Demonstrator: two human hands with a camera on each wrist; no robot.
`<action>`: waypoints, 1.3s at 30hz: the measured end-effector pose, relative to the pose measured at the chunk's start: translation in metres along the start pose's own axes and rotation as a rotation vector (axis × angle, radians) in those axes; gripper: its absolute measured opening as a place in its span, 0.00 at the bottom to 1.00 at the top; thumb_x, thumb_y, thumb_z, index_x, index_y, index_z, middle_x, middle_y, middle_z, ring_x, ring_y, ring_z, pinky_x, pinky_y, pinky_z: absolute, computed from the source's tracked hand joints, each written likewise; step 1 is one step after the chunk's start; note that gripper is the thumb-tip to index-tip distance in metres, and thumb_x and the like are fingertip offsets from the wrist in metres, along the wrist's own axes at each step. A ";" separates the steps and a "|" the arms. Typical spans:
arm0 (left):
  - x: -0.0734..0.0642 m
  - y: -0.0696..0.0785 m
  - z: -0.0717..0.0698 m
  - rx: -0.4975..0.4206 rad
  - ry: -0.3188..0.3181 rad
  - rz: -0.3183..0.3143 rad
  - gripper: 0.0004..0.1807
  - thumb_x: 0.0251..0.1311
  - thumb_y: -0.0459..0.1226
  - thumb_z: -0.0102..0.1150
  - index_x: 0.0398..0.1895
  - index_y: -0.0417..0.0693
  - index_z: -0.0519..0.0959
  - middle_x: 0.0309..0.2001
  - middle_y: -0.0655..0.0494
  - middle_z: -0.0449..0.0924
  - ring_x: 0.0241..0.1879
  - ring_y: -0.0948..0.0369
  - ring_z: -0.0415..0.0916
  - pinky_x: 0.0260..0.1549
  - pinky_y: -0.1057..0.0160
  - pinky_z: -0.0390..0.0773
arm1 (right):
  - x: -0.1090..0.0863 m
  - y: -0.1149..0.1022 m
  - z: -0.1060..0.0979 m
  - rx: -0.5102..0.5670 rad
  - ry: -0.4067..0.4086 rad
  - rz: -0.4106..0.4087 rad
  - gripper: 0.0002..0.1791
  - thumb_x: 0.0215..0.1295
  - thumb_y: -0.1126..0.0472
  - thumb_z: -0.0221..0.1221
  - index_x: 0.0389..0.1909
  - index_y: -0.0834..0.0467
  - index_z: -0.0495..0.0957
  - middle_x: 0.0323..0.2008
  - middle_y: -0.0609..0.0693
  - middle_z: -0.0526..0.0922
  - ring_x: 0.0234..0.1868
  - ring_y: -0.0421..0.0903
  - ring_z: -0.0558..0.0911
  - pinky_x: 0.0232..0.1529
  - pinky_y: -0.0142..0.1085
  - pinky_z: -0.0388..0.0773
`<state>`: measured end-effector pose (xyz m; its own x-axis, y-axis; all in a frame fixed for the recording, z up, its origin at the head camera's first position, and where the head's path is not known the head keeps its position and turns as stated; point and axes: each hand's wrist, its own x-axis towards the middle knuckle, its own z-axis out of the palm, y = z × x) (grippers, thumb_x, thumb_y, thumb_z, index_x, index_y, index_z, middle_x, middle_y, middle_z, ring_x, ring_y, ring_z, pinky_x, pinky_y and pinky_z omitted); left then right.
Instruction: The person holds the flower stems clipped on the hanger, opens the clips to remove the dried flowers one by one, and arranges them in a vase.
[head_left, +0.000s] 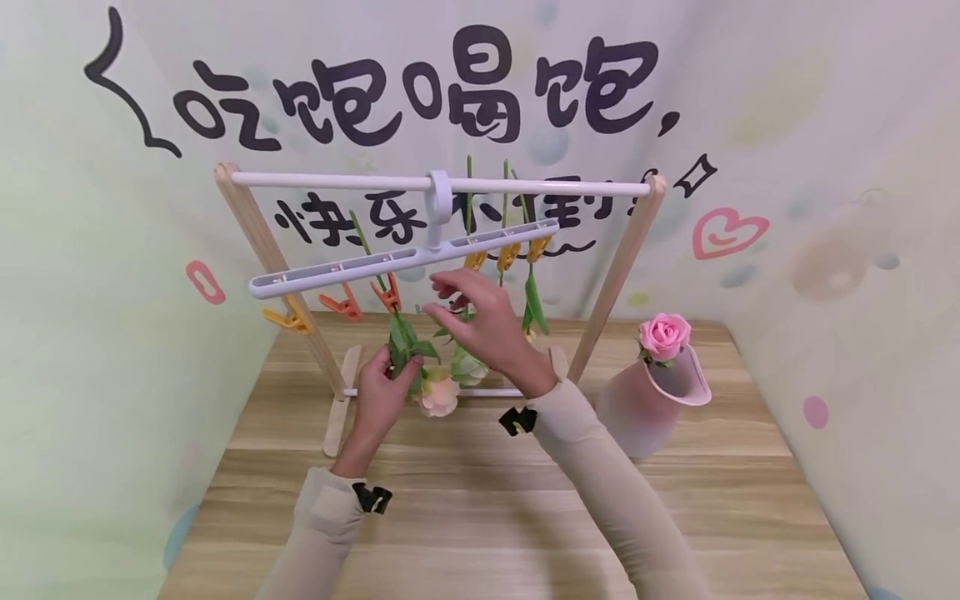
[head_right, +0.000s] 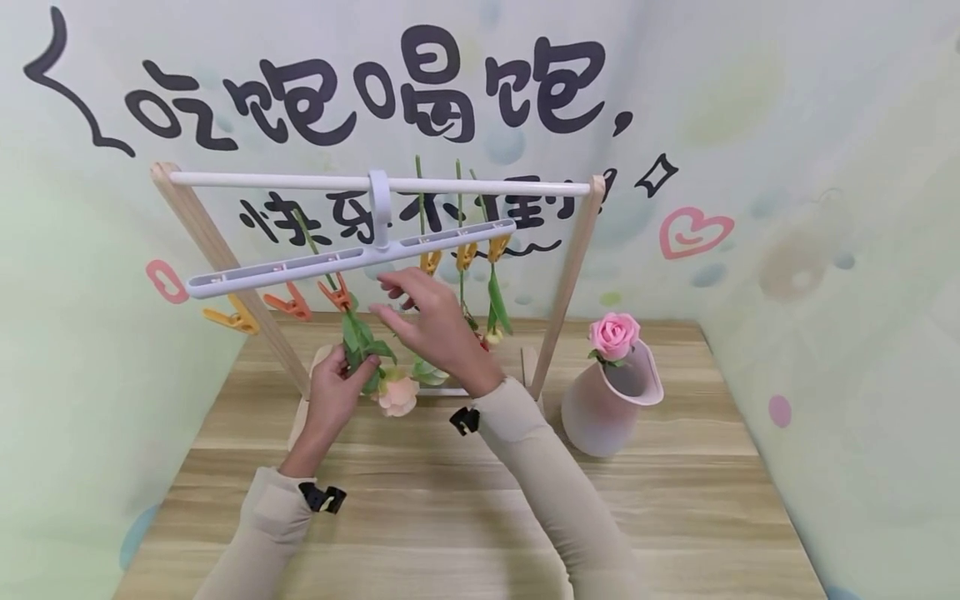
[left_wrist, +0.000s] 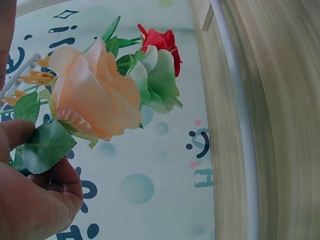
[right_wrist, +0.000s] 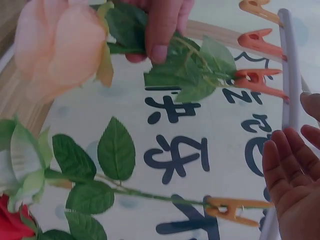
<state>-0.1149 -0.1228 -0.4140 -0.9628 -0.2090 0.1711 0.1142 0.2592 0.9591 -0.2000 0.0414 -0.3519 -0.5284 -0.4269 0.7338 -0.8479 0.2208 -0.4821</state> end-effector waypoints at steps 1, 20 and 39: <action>0.000 0.001 0.000 -0.007 0.000 0.002 0.11 0.65 0.30 0.61 0.45 0.30 0.79 0.36 0.35 0.82 0.26 0.65 0.74 0.24 0.72 0.73 | 0.002 -0.001 0.004 -0.003 0.004 0.002 0.18 0.61 0.65 0.68 0.51 0.66 0.79 0.41 0.58 0.83 0.42 0.47 0.82 0.39 0.28 0.80; 0.014 -0.039 0.002 -0.033 0.033 0.028 0.09 0.63 0.33 0.63 0.43 0.37 0.81 0.35 0.40 0.83 0.24 0.70 0.73 0.23 0.71 0.73 | 0.022 -0.012 0.051 -0.048 0.108 0.038 0.15 0.62 0.57 0.68 0.45 0.62 0.82 0.36 0.53 0.84 0.37 0.42 0.82 0.36 0.24 0.79; 0.002 0.000 -0.005 -0.018 -0.031 0.023 0.09 0.66 0.30 0.58 0.43 0.30 0.79 0.34 0.38 0.79 0.21 0.69 0.66 0.23 0.70 0.68 | 0.025 -0.019 0.065 -0.282 0.186 -0.052 0.10 0.65 0.59 0.64 0.40 0.61 0.78 0.30 0.50 0.78 0.31 0.39 0.77 0.33 0.22 0.73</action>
<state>-0.1157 -0.1283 -0.4121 -0.9669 -0.1737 0.1867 0.1409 0.2464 0.9589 -0.1941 -0.0302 -0.3552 -0.4611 -0.2826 0.8411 -0.8388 0.4482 -0.3092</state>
